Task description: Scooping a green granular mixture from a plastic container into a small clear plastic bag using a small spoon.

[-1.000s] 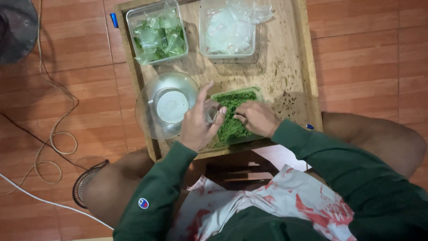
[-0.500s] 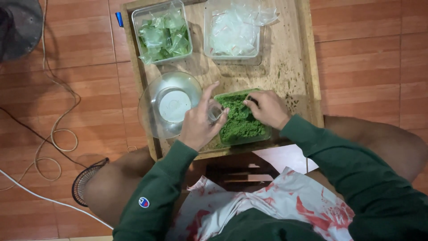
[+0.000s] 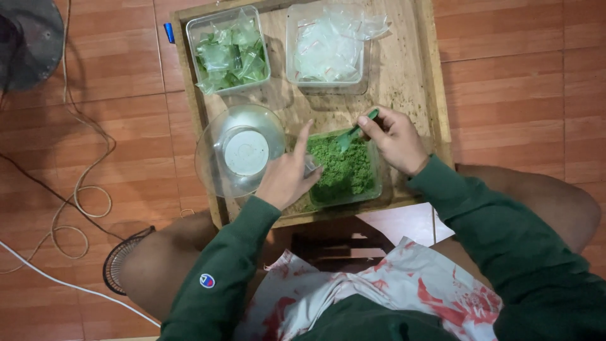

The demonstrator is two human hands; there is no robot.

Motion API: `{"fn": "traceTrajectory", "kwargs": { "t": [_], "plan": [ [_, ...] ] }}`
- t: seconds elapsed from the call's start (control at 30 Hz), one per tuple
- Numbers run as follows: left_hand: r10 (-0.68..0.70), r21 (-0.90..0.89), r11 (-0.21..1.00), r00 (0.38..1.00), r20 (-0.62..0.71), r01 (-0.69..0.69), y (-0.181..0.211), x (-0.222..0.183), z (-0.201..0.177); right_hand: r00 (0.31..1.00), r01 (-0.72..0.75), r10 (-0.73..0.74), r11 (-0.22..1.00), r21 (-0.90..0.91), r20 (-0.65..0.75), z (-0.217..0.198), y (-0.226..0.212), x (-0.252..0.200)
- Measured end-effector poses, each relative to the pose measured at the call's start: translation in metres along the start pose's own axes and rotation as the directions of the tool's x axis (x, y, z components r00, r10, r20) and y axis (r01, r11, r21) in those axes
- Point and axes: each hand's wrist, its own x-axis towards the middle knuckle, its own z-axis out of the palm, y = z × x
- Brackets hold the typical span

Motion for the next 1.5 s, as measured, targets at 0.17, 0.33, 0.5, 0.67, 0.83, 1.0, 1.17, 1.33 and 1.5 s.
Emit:
{"fn": "traceTrajectory", "kwargs": {
  "t": [0.17,0.33,0.5,0.67,0.83,1.0,1.17,1.33,1.5],
  "plan": [
    [-0.019,-0.101,0.995,0.999,0.037,0.023,-0.011,0.007,0.018,0.996,0.059,-0.066,0.993,0.106,0.067,0.019,0.005,-0.012],
    [-0.024,-0.115,0.993,0.997,0.071,0.032,-0.006,0.010,0.019,0.898,0.297,-0.301,0.953,0.061,0.322,0.029,-0.011,-0.021],
    [-0.008,-0.232,0.972,0.999,0.051,0.020,0.005,0.006,0.007,0.880,0.452,-0.453,0.891,0.045,0.143,0.020,0.003,-0.013],
    [0.090,-0.343,0.936,0.996,0.014,-0.079,0.006,0.000,0.002,0.935,0.334,-0.343,0.937,0.103,0.086,0.013,-0.013,-0.010],
    [0.160,-0.445,0.886,0.987,0.031,-0.130,0.000,0.001,0.004,0.957,0.269,-0.281,0.952,0.147,0.066,0.012,-0.015,-0.010],
    [0.062,-0.617,0.784,0.998,-0.022,-0.062,0.001,0.005,0.001,0.976,0.215,-0.208,0.967,0.139,-0.063,0.009,-0.021,-0.010],
    [-0.034,-0.693,0.721,0.998,-0.057,-0.015,0.003,0.009,-0.005,0.969,0.204,-0.183,0.971,0.125,-0.163,0.003,-0.020,-0.007],
    [-0.077,-0.777,0.627,0.989,-0.129,-0.052,0.015,0.005,-0.017,0.957,0.194,-0.171,0.978,0.078,-0.235,0.002,-0.021,-0.004],
    [-0.131,-0.699,0.707,0.950,-0.283,-0.111,0.003,0.007,-0.006,0.947,0.223,-0.201,0.973,0.061,-0.251,0.005,-0.022,-0.004]
  ]
}}
